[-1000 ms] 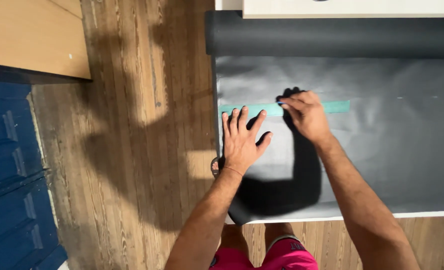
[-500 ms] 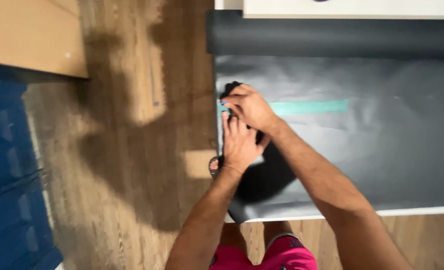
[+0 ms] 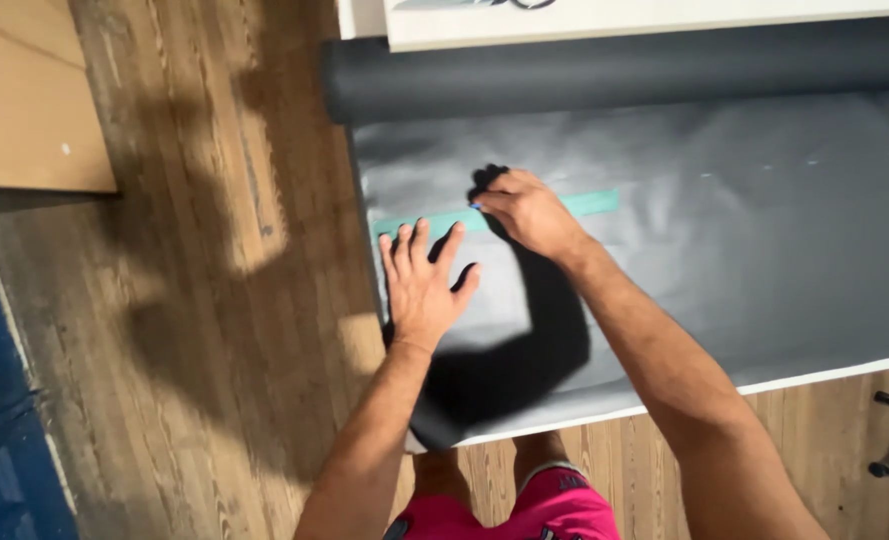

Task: Marking a large piece of black leather with a ruler and chalk for cutting

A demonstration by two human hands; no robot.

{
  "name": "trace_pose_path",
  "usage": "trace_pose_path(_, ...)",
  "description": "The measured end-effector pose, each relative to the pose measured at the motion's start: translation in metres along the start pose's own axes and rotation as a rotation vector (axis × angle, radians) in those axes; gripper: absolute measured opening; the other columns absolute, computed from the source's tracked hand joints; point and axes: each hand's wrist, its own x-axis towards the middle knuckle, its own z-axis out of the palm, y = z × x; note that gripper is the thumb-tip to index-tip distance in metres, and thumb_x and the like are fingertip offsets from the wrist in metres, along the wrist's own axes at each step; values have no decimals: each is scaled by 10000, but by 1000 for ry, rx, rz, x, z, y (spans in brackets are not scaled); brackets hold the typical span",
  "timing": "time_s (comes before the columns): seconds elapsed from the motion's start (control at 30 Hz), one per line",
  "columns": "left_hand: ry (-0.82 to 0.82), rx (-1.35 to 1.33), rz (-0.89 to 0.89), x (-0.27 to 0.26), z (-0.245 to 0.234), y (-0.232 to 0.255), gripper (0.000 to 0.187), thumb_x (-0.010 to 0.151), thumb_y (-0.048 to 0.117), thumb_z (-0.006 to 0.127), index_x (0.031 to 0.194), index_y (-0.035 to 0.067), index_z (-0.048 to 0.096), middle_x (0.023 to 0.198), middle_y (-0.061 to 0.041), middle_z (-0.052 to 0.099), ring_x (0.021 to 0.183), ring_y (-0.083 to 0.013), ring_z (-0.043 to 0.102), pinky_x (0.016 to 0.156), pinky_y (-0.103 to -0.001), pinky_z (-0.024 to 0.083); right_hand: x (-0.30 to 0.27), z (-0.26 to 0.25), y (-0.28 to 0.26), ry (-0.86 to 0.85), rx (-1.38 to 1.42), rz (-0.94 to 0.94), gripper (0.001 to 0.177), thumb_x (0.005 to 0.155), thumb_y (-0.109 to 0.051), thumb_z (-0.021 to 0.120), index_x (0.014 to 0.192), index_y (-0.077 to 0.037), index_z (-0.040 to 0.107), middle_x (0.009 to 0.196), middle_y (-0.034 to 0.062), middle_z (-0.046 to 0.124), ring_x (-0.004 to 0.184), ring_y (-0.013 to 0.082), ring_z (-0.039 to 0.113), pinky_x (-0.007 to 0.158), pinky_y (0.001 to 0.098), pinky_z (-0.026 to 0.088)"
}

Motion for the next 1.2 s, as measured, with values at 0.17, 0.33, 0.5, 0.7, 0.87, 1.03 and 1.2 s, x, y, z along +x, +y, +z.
trace_pose_path(0.17, -10, 26, 12, -2, 2, 0, 617, 866, 653, 595, 1399, 345, 641, 1383, -163, 579, 1334, -369, 515, 1218, -622, 262, -77, -46, 61, 41, -130, 1, 222, 1068, -211, 597, 1043, -84, 778, 1024, 110, 675, 957, 309, 643, 858, 416, 519)
trace_pose_path(0.33, 2, 60, 36, -5, 4, -1, 611, 868, 639, 619, 1407, 351, 638, 1390, -167, 573, 1325, -383, 521, 1208, -633, 275, -136, -99, 95, 67, -273, 18, 228, 1082, -223, 583, 1048, -131, 789, 1033, 61, 683, 910, 255, 637, 820, 374, 506)
trace_pose_path(0.5, 13, 101, 76, 3, 2, 7, 607, 797, 554, 736, 1360, 333, 685, 1375, -187, 575, 1287, -426, 544, 1135, -654, 361, -197, -156, 100, 475, -380, 362, 200, 1015, -17, 768, 1174, -136, 787, 1035, 58, 681, 967, 291, 666, 897, 400, 525)
trace_pose_path(0.7, -26, 38, 74, 6, 26, 104, 644, 770, 624, 739, 1321, 295, 697, 1371, -215, 554, 1297, -447, 531, 1117, -689, 346, -256, -174, 95, 442, -209, 400, 111, 1057, -47, 702, 1151, -89, 744, 1031, 78, 685, 942, 317, 676, 888, 433, 529)
trace_pose_path(0.87, -29, -55, 71, 24, 57, 194, 718, 799, 685, 678, 1374, 255, 657, 1376, -247, 537, 1321, -462, 508, 1117, -711, 324, -277, -163, 105, 371, -55, 408, 76, 1107, -72, 568, 1143, -24, 614, 1192, 155, 691, 1148, 378, 658, 1013, 460, 494)
trace_pose_path(1.03, -6, -25, 88, 40, 86, 228, 753, 857, 767, 546, 1426, 276, 600, 1399, -232, 530, 1365, -444, 490, 1146, -699, 314, -280, -164, 140, 326, -17, 284, 50, 1080, -25, 579, 1090, 24, 584, 1266, 200, 694, 1251, 426, 627, 1076, 491, 475)
trace_pose_path(1.2, 10, 8, 80, 38, 90, 229, 781, 806, 741, 651, 1445, 296, 592, 1419, -201, 518, 1356, -421, 502, 1158, -673, 336, -282, -163, 158, 325, -6, 242, 76, 1088, -54, 571, 1099, 15, 601, 1305, 177, 699, 1288, 401, 630, 1127, 471, 475)
